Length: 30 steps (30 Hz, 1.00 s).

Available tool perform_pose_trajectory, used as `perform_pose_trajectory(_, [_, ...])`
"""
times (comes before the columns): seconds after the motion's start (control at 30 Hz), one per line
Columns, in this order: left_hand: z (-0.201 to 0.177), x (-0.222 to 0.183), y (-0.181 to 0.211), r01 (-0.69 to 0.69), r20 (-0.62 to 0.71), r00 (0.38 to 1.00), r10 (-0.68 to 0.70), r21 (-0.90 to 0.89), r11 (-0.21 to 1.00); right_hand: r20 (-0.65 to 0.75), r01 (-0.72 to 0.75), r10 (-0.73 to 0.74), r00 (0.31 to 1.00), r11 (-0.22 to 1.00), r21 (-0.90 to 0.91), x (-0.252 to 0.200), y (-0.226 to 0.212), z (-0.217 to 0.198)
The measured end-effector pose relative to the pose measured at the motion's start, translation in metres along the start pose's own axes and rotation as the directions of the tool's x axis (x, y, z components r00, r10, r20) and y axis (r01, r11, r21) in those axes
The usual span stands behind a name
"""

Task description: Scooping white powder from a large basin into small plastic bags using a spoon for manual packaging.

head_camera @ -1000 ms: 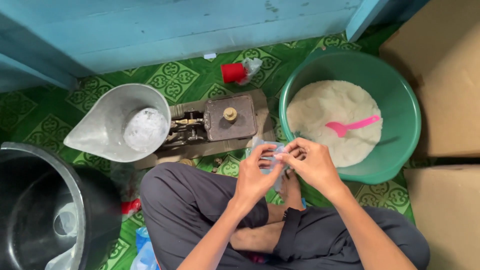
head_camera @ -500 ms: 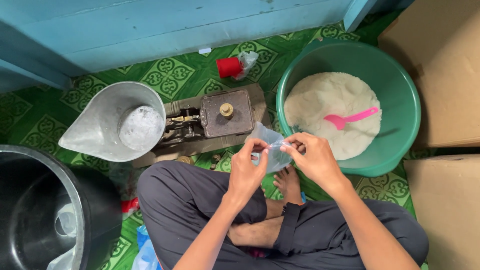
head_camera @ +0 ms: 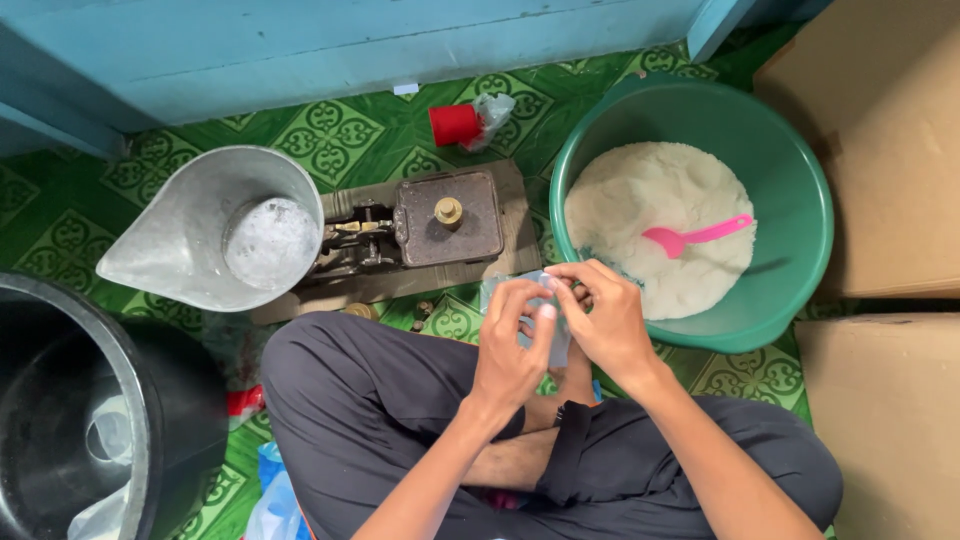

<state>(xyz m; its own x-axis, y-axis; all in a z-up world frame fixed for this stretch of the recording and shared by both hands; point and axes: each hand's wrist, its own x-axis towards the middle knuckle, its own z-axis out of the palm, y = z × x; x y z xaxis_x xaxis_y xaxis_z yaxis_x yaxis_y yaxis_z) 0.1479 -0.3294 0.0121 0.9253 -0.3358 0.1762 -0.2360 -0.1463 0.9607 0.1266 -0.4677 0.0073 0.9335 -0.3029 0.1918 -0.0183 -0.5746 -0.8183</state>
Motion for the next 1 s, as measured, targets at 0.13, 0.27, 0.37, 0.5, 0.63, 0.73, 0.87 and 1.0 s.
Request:
perform_pose_trajectory(0.13, [0.000,0.001,-0.015,0.001,0.019,1.000,-0.002,0.008,1.000,0.020,-0.020,0.019,1.000,0.999,0.040,0.000,0.000,-0.002])
perform_pose_trajectory(0.27, [-0.011,0.006,-0.011,0.058,0.086,0.995,-0.059,0.014,0.998,0.004,0.035,-0.034,0.999,0.999,-0.024,0.001,0.002,-0.004])
perform_pose_trajectory(0.37, [-0.017,0.007,-0.009,0.042,0.075,0.996,-0.047,0.076,0.996,0.003,0.132,-0.135,0.991,0.967,-0.217,0.000,0.001,-0.007])
perform_pose_trajectory(0.5, [-0.027,0.008,0.004,-0.141,0.136,0.985,0.107,0.266,0.954,0.014,0.266,-0.304,0.953,0.810,-0.522,-0.003,0.010,-0.004])
perform_pose_trajectory(0.63, [-0.022,0.004,-0.007,-0.260,0.126,0.965,0.228,0.408,0.875,0.035,0.309,-0.351,0.936,0.767,-0.563,-0.001,0.004,-0.004])
perform_pose_trajectory(0.73, [-0.022,0.002,-0.011,-0.248,0.100,0.968,0.229,0.505,0.827,0.049,0.368,-0.399,0.916,0.782,-0.503,-0.001,-0.003,-0.005])
perform_pose_trajectory(0.87, [-0.024,0.006,-0.015,-0.134,-0.024,0.986,0.168,0.500,0.856,0.118,0.497,-0.502,0.857,0.743,-0.448,0.001,-0.011,0.002])
perform_pose_trajectory(1.0, [-0.028,0.008,-0.016,-0.082,-0.081,0.985,0.153,0.557,0.826,0.200,0.534,-0.509,0.837,0.686,-0.494,-0.002,-0.009,0.002])
